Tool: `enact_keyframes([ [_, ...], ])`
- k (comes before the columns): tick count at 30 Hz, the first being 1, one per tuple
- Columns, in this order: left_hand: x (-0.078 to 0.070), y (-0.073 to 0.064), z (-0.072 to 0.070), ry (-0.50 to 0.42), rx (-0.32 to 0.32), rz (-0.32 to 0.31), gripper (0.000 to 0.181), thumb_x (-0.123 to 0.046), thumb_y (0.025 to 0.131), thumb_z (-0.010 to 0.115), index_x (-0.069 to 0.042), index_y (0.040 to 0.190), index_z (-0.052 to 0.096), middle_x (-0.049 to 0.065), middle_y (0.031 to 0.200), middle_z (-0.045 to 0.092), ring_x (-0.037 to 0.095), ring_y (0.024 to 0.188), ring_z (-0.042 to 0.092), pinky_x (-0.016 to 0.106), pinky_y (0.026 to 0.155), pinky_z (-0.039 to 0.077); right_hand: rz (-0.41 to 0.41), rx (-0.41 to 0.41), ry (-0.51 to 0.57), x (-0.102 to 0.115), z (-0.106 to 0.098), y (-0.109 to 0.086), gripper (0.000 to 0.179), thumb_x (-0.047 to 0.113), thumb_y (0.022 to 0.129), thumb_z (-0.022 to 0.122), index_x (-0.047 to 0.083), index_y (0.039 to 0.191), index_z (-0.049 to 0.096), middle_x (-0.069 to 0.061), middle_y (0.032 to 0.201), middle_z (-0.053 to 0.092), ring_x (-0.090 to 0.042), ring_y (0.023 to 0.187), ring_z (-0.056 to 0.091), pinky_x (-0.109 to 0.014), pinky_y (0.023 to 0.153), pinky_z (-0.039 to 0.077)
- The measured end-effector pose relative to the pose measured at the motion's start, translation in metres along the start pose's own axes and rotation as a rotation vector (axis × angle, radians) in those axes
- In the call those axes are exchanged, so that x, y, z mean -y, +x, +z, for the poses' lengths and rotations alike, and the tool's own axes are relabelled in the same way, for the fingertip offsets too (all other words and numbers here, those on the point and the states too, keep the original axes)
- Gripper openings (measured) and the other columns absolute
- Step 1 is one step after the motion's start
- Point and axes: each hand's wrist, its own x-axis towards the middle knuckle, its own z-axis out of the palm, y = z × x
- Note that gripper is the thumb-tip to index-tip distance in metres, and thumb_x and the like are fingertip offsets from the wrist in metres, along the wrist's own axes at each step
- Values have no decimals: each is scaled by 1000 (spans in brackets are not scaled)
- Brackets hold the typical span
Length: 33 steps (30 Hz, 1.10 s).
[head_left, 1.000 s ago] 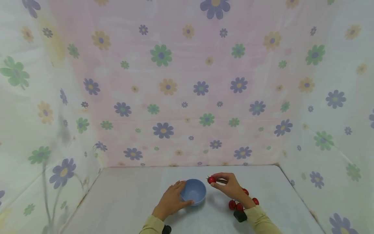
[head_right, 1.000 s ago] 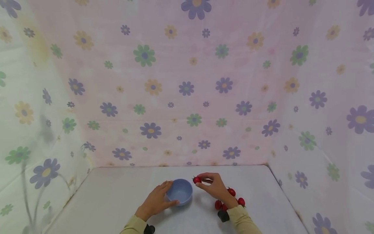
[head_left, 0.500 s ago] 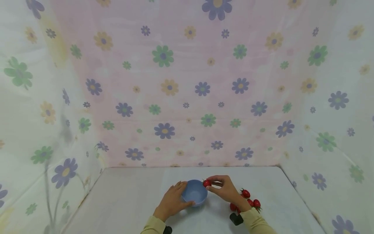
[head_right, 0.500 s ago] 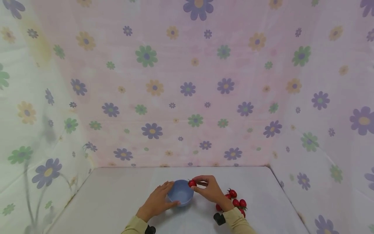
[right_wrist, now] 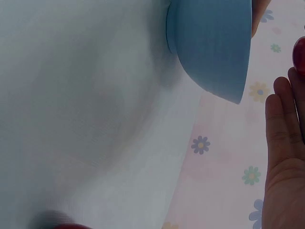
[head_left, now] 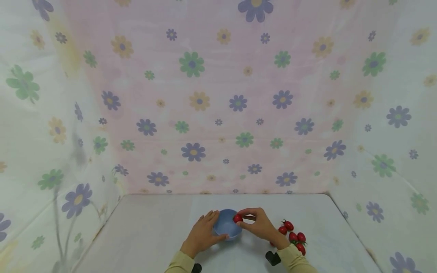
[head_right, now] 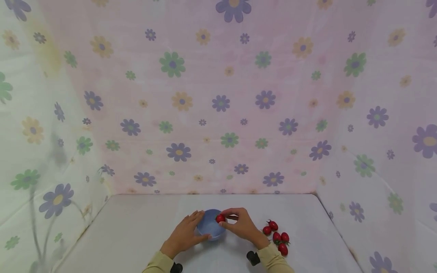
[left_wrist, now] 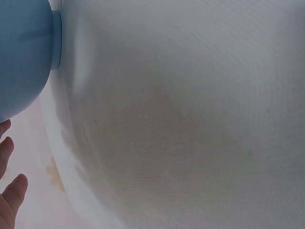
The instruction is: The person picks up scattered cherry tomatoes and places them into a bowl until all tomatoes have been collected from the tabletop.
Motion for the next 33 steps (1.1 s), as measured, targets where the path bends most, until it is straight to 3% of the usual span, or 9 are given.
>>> enact_keyframes([
  [8,-2,-1,-4,11,-4,3,98,-77,75,48,-7,143,37,6,146,39,26,136,32,54,107,29,-4,3,21,0,7,1,31,12,82,72,-3,109,65,-11,106,67,-26,101,63,-52,89,48],
  [17,-1,0,-2,4,-24,15,95,-74,76,51,-7,142,39,7,144,41,28,135,33,55,106,30,-57,13,-29,-5,11,4,31,10,83,71,-4,109,64,-11,104,67,-26,98,63,-47,88,50],
  [25,-2,0,-1,-10,-32,22,95,-74,77,49,-7,143,37,7,145,40,27,136,31,55,107,28,-98,-3,-13,-5,9,3,28,6,81,71,1,109,64,-18,108,65,-37,101,62,-49,87,49],
  [33,-2,-3,-2,-25,-30,18,95,-74,76,51,-6,142,38,8,145,40,28,136,32,55,107,29,-25,-12,42,-1,6,-3,30,8,81,72,3,110,65,-21,111,64,-36,105,60,-50,91,47],
])
